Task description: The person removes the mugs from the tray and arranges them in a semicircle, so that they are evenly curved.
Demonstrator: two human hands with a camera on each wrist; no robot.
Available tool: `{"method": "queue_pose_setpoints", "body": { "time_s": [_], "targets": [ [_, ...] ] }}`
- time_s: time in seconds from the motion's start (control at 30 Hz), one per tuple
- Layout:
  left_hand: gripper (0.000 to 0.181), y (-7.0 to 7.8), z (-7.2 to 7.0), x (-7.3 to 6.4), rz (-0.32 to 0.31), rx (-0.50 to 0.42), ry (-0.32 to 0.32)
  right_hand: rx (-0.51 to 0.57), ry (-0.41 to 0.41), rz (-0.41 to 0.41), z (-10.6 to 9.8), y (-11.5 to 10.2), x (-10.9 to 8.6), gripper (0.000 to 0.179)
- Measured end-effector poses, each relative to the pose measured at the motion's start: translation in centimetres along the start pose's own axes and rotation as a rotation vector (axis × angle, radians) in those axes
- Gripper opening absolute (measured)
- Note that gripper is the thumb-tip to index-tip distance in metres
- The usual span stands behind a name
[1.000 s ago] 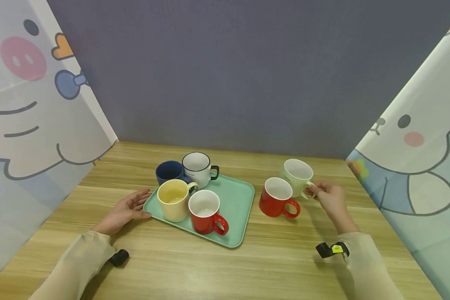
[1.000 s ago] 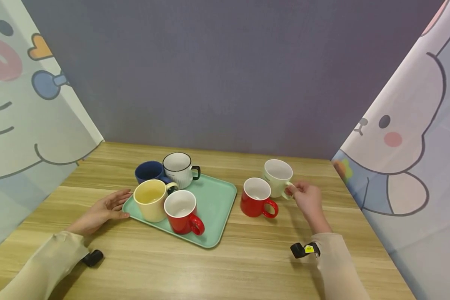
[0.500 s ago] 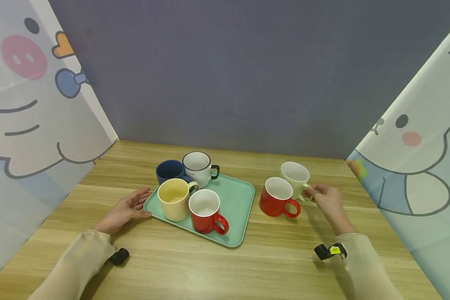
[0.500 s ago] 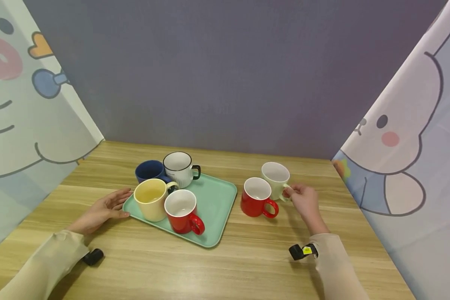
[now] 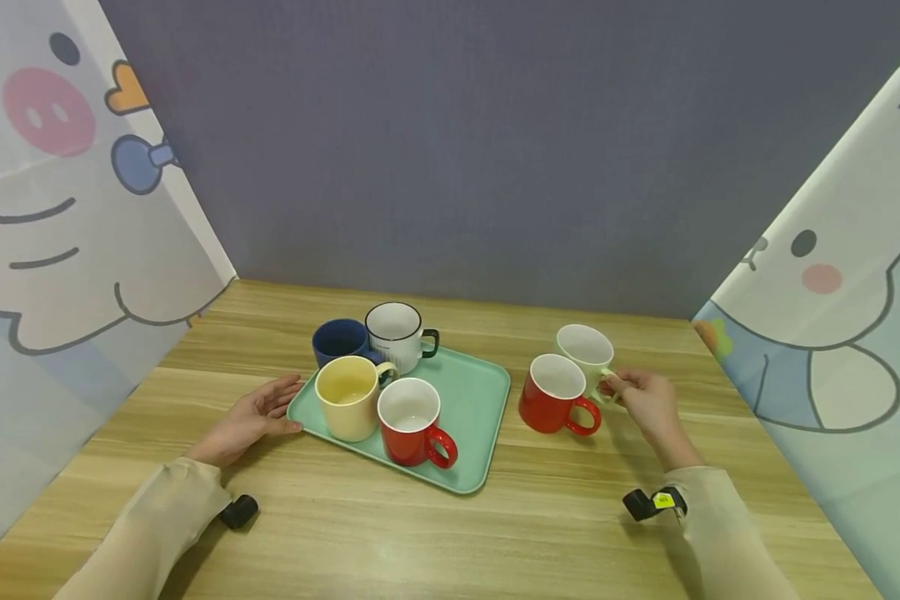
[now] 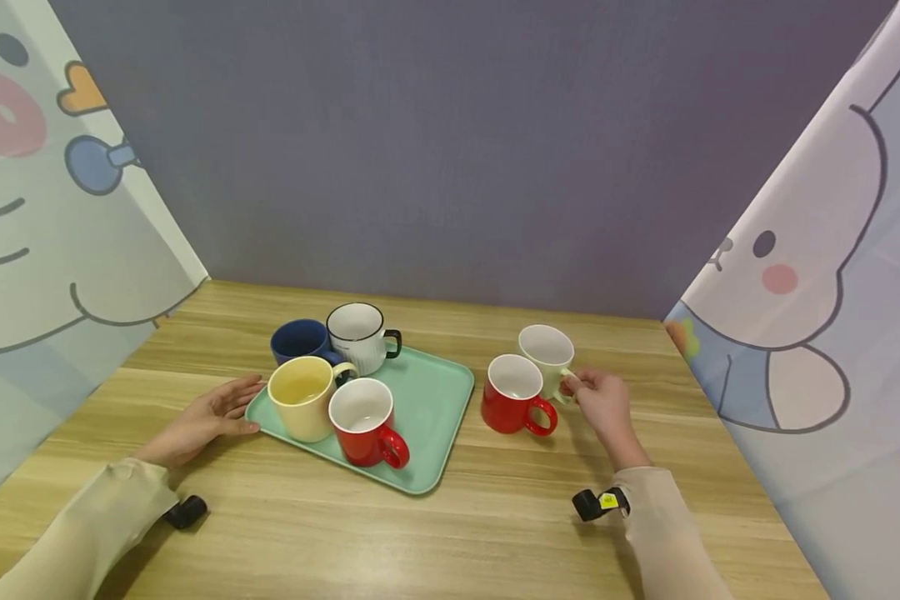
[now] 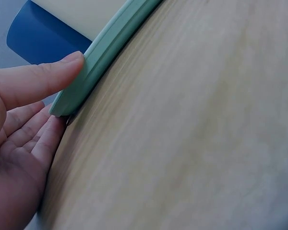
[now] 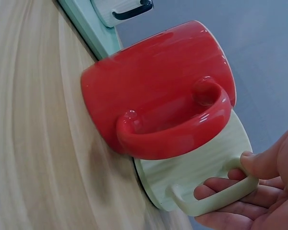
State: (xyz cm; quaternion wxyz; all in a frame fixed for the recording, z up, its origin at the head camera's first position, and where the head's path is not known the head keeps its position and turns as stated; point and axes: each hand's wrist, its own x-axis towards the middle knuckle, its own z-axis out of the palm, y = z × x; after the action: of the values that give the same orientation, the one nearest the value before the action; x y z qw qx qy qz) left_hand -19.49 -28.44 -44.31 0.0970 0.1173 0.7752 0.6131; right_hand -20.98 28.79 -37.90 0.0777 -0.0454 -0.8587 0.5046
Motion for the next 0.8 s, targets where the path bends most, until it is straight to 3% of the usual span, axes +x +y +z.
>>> {"method": "queue_pose_setpoints", "body": {
  "time_s": [0.2,0.57,0.8],
  "targets": [
    [0.089,0.2,0.0,0.1,-0.007,-0.007,-0.003,0.006,-0.022,-0.022,-0.1,0.2,0.1,0.026],
    [0.087,0.6,-0.1,0.3,0.001,-0.002,-0.015,0.030,-0.131,-0.047,-1.1,0.6,0.2,0.036],
    [0.088,0.3,0.0,0.0,-0.004,0.007,-0.004,0.037,-0.099,-0.061,-1.6,0.8,0.2,0.040]
  ]
}}
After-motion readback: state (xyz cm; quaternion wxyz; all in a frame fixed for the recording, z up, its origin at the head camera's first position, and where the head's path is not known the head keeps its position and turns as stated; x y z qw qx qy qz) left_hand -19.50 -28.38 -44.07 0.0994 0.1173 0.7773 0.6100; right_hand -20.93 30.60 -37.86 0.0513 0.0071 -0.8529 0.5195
